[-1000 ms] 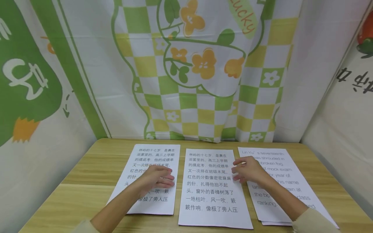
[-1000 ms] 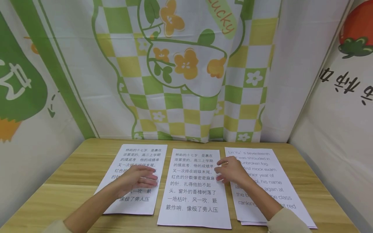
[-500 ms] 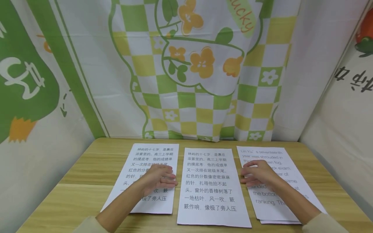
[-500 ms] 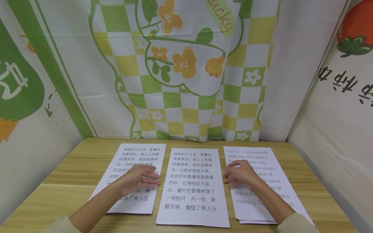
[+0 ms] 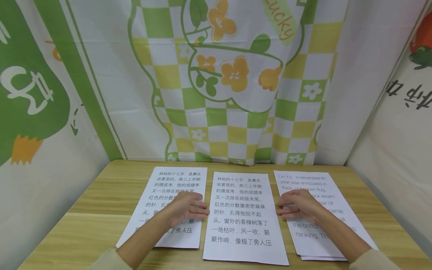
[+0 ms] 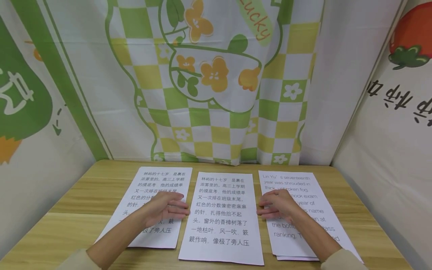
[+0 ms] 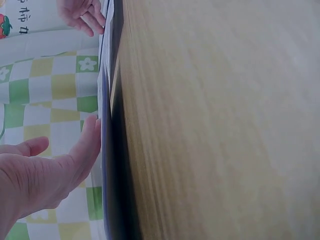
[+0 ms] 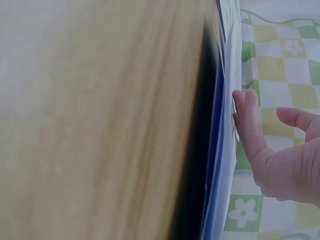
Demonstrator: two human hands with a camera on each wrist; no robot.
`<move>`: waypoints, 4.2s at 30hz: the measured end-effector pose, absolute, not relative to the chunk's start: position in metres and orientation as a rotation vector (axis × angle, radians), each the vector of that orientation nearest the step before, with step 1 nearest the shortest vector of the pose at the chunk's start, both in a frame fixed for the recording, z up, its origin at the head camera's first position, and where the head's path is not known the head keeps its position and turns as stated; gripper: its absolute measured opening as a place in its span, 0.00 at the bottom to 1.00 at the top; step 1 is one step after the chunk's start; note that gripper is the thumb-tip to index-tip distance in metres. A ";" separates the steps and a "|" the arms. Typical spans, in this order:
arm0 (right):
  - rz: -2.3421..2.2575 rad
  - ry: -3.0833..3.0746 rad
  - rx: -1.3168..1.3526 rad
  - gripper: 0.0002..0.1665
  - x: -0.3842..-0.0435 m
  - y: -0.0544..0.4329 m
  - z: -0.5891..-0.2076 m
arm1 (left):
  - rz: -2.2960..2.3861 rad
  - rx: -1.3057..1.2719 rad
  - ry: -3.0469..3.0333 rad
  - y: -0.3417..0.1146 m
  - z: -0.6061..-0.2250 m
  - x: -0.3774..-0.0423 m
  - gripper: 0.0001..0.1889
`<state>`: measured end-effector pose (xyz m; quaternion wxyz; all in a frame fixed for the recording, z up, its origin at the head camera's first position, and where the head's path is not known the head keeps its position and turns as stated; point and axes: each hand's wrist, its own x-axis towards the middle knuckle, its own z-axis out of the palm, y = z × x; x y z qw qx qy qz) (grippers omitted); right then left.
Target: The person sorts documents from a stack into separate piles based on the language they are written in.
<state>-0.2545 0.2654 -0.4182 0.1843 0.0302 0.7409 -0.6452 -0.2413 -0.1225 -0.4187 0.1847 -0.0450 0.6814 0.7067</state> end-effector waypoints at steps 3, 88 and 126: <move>-1.830 2.078 0.091 0.27 -0.254 0.265 -0.418 | 1.989 -0.125 1.922 -0.123 -0.419 -0.242 0.26; -1.731 2.345 -0.035 0.30 -0.250 0.287 -0.407 | 1.926 0.061 2.004 -0.066 -0.423 -0.259 0.12; -1.941 1.874 -0.357 0.30 -0.277 0.097 -0.417 | 1.791 -0.255 2.469 -0.248 -0.398 -0.257 0.23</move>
